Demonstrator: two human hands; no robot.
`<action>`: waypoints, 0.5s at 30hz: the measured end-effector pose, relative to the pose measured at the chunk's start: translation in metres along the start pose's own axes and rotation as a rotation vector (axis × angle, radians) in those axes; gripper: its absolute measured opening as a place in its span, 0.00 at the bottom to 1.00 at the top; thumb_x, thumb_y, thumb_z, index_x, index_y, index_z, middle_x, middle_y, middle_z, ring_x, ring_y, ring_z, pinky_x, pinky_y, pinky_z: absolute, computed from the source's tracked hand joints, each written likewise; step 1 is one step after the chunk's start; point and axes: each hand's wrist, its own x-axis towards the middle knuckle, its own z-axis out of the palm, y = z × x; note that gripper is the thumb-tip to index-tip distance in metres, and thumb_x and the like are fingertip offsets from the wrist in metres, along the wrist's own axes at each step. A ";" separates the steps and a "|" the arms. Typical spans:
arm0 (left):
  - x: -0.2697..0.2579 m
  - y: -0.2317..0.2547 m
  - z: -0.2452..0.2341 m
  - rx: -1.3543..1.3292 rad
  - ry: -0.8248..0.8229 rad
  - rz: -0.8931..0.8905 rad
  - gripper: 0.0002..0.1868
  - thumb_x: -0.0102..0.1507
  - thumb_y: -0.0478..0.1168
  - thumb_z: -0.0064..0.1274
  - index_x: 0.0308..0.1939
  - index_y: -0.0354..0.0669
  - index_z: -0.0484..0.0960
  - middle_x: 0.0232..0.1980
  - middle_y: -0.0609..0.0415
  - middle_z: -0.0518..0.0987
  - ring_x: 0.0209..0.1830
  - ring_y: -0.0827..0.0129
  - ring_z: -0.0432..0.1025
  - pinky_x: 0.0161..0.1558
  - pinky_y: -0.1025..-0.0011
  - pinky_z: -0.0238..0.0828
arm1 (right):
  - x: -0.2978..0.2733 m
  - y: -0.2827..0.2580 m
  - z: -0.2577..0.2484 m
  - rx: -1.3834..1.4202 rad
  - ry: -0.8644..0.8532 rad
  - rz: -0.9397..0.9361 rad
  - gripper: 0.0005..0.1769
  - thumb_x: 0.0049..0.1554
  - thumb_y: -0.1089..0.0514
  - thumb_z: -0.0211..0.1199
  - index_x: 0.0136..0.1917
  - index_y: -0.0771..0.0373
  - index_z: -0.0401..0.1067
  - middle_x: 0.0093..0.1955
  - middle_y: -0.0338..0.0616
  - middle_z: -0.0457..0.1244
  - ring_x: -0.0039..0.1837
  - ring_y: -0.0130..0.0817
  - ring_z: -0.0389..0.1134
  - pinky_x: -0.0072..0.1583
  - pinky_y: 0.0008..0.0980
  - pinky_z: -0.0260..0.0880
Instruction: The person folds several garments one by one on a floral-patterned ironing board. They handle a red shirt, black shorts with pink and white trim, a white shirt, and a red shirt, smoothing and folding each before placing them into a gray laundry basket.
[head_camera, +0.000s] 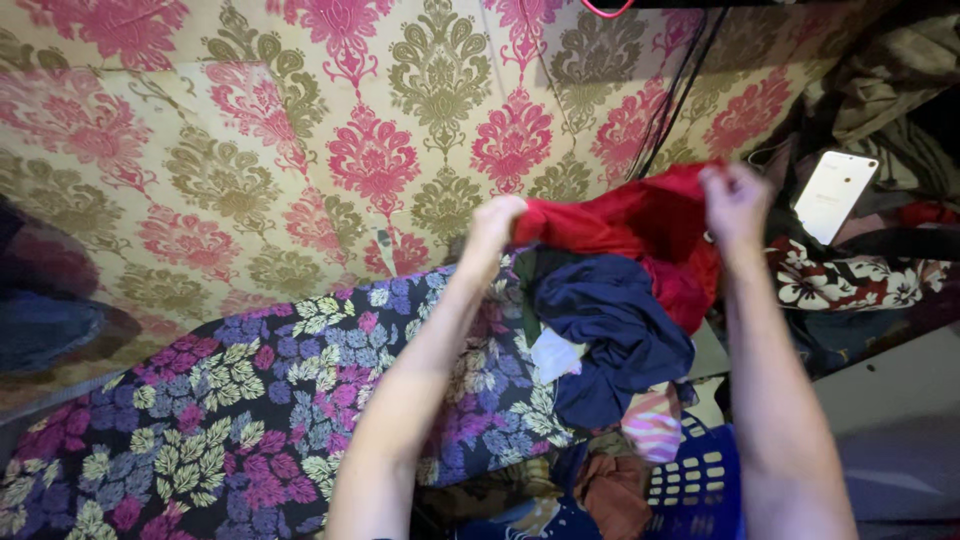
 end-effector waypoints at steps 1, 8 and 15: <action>0.007 0.022 -0.005 -0.044 0.087 -0.089 0.07 0.64 0.37 0.51 0.38 0.40 0.85 0.35 0.58 0.81 0.35 0.73 0.73 0.38 0.72 0.69 | 0.013 -0.010 -0.003 0.154 0.031 -0.015 0.11 0.70 0.61 0.65 0.44 0.65 0.73 0.41 0.37 0.64 0.42 0.23 0.60 0.47 0.27 0.61; 0.009 0.176 -0.080 -0.452 0.130 0.234 0.09 0.67 0.40 0.44 0.41 0.42 0.80 0.39 0.53 0.82 0.40 0.65 0.77 0.43 0.60 0.77 | 0.068 -0.118 -0.036 0.994 -0.071 -0.128 0.11 0.73 0.65 0.53 0.67 0.62 0.69 0.61 0.42 0.67 0.61 0.34 0.68 0.68 0.37 0.72; -0.026 0.265 -0.245 -0.537 0.226 0.689 0.09 0.74 0.44 0.48 0.50 0.44 0.78 0.51 0.53 0.81 0.52 0.64 0.76 0.60 0.59 0.75 | 0.080 -0.160 0.011 1.448 -0.212 0.269 0.14 0.73 0.58 0.51 0.68 0.64 0.66 0.61 0.48 0.66 0.64 0.47 0.69 0.69 0.47 0.71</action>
